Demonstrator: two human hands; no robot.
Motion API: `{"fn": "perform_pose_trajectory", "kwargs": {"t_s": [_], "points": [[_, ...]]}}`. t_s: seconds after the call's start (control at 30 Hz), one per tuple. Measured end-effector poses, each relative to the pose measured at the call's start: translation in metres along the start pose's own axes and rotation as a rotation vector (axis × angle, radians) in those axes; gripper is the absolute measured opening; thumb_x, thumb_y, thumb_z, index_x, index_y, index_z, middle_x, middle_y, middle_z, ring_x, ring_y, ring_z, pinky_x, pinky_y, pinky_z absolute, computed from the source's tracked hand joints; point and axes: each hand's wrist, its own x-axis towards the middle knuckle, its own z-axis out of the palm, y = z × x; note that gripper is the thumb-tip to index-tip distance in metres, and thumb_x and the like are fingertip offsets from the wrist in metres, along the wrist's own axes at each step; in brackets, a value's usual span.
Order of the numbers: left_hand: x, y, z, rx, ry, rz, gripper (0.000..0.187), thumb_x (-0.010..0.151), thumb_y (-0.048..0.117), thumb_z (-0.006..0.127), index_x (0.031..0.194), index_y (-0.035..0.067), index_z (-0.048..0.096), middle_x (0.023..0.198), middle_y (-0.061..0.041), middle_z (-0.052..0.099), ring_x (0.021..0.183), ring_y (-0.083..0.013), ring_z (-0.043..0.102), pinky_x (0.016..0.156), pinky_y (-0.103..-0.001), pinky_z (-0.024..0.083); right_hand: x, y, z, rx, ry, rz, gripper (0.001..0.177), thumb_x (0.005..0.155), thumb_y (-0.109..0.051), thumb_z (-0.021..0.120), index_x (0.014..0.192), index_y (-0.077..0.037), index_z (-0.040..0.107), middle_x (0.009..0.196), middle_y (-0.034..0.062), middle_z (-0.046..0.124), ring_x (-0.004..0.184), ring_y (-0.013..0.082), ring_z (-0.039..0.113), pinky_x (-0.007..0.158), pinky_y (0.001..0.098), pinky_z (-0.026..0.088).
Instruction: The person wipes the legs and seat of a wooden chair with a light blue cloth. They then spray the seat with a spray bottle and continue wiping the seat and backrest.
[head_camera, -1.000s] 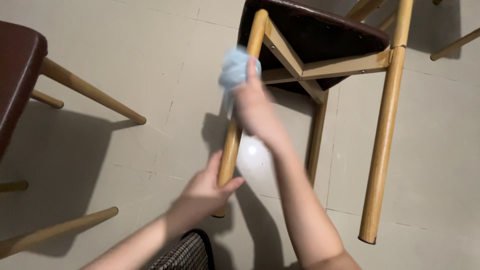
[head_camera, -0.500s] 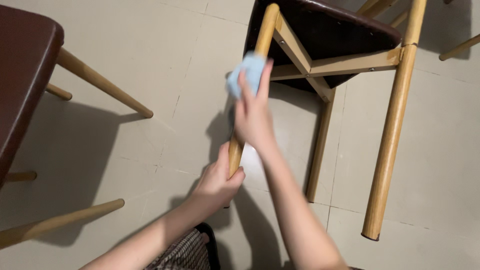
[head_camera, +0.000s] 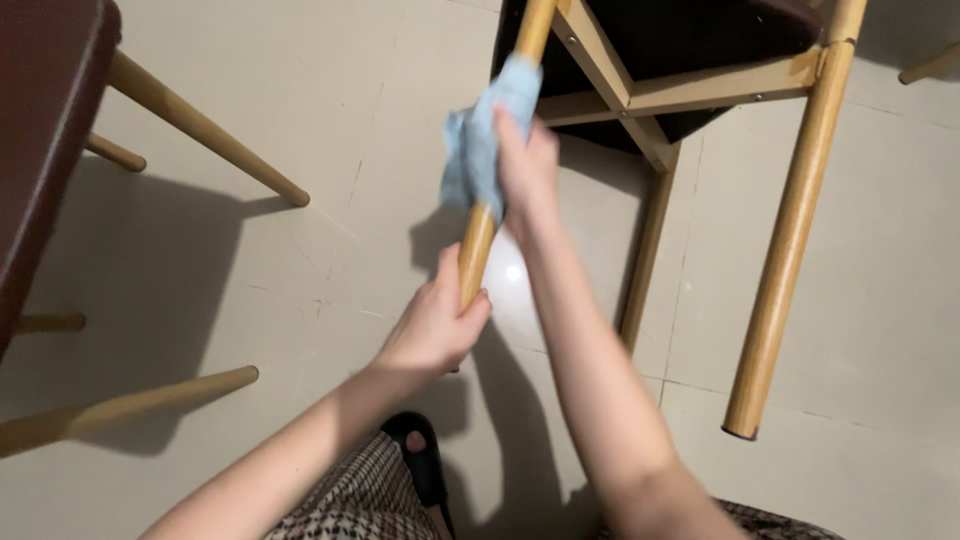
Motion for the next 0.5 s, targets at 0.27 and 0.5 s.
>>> {"fn": "perform_pose_trajectory", "kwargs": {"t_s": [0.27, 0.5], "points": [[0.079, 0.016, -0.096, 0.57, -0.503, 0.011, 0.074, 0.101, 0.063, 0.018, 0.127, 0.01, 0.063, 0.113, -0.015, 0.073, 0.1, -0.0287, 0.067, 0.093, -0.046, 0.049, -0.089, -0.004, 0.01, 0.219, -0.054, 0.108, 0.019, 0.099, -0.02, 0.065, 0.106, -0.002, 0.066, 0.086, 0.0024, 0.069, 0.071, 0.0087, 0.063, 0.063, 0.0268, 0.054], [0.242, 0.069, -0.02, 0.503, 0.033, 0.09, 0.071, 0.095, 0.067, 0.057, 0.108, -0.002, 0.064, 0.104, -0.026, 0.069, 0.101, -0.0429, 0.067, 0.089, -0.051, 0.053, -0.088, 0.009, 0.014, 0.186, 0.023, 0.055, 0.022, 0.099, -0.02, 0.068, 0.105, 0.002, 0.066, 0.085, 0.0067, 0.069, 0.067, 0.0113, 0.061, 0.058, 0.0287, 0.051]]}}
